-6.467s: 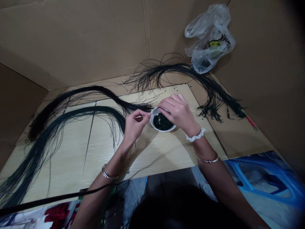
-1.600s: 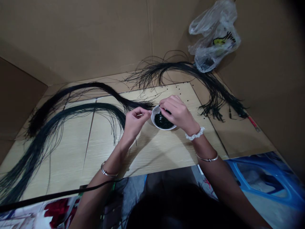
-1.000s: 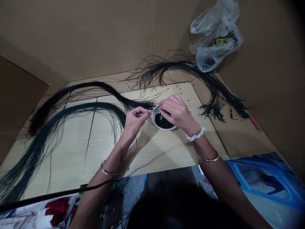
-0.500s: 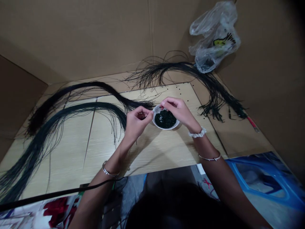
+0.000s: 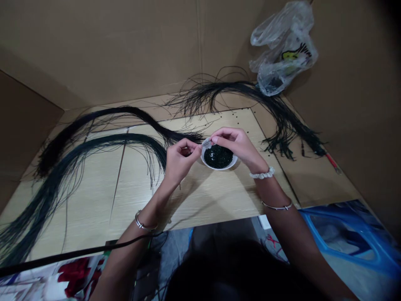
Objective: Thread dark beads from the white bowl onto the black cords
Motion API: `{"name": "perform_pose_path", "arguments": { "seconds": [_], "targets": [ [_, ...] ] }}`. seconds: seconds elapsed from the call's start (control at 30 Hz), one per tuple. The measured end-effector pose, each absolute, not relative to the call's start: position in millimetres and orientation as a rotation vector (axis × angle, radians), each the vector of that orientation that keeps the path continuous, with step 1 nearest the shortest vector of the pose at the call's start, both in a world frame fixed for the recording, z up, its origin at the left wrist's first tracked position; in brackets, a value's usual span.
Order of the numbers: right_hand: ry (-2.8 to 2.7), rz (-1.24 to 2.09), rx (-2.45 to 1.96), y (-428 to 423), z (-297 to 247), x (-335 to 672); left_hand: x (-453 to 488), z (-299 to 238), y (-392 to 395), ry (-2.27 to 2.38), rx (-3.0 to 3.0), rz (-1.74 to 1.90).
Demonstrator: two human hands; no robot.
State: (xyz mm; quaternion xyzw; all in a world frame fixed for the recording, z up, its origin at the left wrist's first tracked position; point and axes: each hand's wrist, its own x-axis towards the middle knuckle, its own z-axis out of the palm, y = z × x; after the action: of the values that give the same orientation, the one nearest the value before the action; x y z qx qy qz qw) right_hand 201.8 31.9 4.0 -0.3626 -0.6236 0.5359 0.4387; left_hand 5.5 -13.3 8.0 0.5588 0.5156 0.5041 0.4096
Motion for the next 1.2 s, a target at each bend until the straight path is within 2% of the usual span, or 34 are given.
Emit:
{"name": "perform_pose_path", "arguments": {
  "seconds": [0.5, 1.2],
  "targets": [
    [-1.418, 1.549, -0.837, 33.1, -3.0, 199.9, 6.0, 9.8, -12.2, 1.253, 1.285, 1.278],
    [-1.518, 1.493, -0.945, 33.0, 0.2, 198.2, 6.2, 4.2, -11.1, 1.262, 1.402, 1.284]
  ]
}}
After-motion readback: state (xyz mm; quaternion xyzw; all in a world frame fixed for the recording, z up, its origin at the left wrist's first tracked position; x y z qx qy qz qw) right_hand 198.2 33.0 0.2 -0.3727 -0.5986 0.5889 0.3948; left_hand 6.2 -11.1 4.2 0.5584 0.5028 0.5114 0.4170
